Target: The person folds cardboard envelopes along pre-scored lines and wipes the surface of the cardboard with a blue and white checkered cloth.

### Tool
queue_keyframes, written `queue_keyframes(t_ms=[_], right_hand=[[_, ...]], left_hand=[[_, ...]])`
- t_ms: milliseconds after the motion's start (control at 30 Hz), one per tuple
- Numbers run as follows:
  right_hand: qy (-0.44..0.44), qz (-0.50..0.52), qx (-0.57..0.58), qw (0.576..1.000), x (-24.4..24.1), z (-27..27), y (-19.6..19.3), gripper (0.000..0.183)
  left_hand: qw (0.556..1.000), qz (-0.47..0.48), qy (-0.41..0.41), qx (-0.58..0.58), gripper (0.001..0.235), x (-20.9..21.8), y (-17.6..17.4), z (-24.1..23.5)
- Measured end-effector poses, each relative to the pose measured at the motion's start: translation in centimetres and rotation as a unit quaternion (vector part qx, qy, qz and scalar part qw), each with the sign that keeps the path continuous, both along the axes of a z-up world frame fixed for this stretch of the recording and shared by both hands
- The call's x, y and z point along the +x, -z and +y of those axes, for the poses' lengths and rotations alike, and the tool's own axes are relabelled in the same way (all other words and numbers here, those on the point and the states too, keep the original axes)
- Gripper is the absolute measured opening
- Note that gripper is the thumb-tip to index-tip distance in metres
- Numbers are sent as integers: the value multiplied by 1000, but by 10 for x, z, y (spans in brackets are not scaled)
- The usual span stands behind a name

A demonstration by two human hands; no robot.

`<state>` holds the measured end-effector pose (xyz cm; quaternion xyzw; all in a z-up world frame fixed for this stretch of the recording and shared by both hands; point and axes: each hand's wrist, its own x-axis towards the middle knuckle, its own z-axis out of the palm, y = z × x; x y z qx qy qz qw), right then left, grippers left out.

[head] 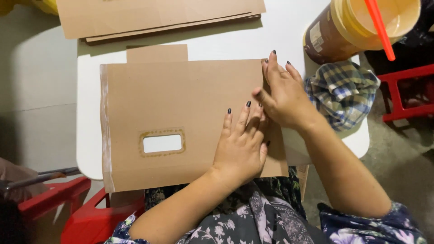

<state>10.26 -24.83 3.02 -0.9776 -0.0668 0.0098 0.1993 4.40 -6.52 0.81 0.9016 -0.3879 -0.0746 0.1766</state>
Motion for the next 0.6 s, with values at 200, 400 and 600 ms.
queue_keyframes(t_ms=[200,400,600], right_hand=[[-77,-15,94,992,-42,-27,14,80],[-51,-25,11,998,-128,-1,16,108],[8,1,18,1000,-171,20,9,104]], left_hand=[[998,-43,-24,-29,67,-5,17,-2],[998,-52,-17,-32,64,-5,14,0],[992,-119,-40,-11,67,-6,8,-2]])
